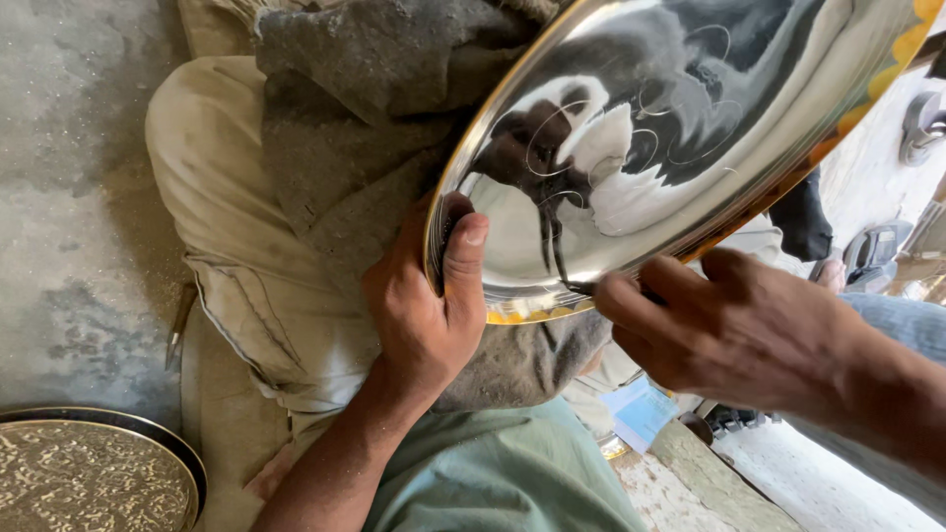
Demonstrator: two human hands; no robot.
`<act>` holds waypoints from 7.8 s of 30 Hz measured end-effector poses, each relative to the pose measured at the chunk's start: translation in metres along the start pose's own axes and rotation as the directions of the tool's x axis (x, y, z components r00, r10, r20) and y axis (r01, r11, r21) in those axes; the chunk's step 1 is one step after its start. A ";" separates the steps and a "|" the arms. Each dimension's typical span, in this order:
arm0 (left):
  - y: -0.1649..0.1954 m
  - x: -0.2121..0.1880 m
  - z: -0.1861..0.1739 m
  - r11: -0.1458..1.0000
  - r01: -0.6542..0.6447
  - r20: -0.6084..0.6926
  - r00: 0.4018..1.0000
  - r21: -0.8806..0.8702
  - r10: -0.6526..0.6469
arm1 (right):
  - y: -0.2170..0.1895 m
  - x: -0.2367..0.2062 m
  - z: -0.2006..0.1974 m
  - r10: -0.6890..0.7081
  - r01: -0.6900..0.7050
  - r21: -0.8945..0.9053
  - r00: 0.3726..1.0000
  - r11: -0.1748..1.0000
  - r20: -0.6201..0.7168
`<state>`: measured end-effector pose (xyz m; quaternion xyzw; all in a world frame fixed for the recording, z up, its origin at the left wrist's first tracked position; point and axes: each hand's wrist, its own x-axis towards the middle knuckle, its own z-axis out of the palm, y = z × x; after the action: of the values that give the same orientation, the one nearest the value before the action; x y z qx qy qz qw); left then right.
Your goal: The person uses a metal engraving tool to carve circular and curved patterns into a large, reflective metal plate. They hold the plate steady with one hand while guiding the tool with the other, creating a decorative design.
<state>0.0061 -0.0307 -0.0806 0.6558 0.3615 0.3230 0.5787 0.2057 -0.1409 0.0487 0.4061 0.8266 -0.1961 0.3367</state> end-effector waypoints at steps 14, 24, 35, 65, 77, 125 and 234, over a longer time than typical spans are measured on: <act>0.004 0.004 -0.004 1.000 0.006 -0.015 1.000 0.025 -0.006 | -0.052 -0.023 -0.017 0.755 -0.645 0.540 0.655 0.540 0.027; 0.005 -0.003 0.002 0.999 0.043 -0.031 0.999 0.013 -0.043 | -0.119 0.021 0.007 0.965 -0.503 0.826 0.194 0.253 -0.177; 0.001 -0.005 0.002 1.000 -0.014 -0.034 0.999 0.015 0.015 | -0.122 0.025 0.014 0.963 -0.518 0.812 0.169 0.269 -0.211; 0.004 -0.003 -0.001 0.999 -0.006 -0.019 1.000 0.045 0.006 | -0.081 0.042 -0.038 0.836 -0.823 0.490 0.465 0.287 0.291; 0.001 -0.004 -0.003 0.999 0.004 -0.028 1.000 0.046 -0.002 | -0.005 0.038 -0.033 0.333 -0.594 0.647 0.805 0.479 0.492; 0.024 0.009 0.026 0.978 0.100 -0.054 0.992 -0.183 -0.112 | 0.042 -0.053 0.070 0.857 -0.088 0.916 -0.326 0.392 -0.399; 0.009 -0.039 0.009 0.990 0.121 -0.136 0.982 -0.068 -0.129 | -0.050 0.001 -0.037 0.726 -0.558 0.722 0.679 0.409 0.113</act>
<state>-0.0062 -0.0687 -0.0728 0.5899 0.4321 0.3418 0.5903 0.1509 -0.1479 0.0764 0.8072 0.4931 -0.3055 0.1097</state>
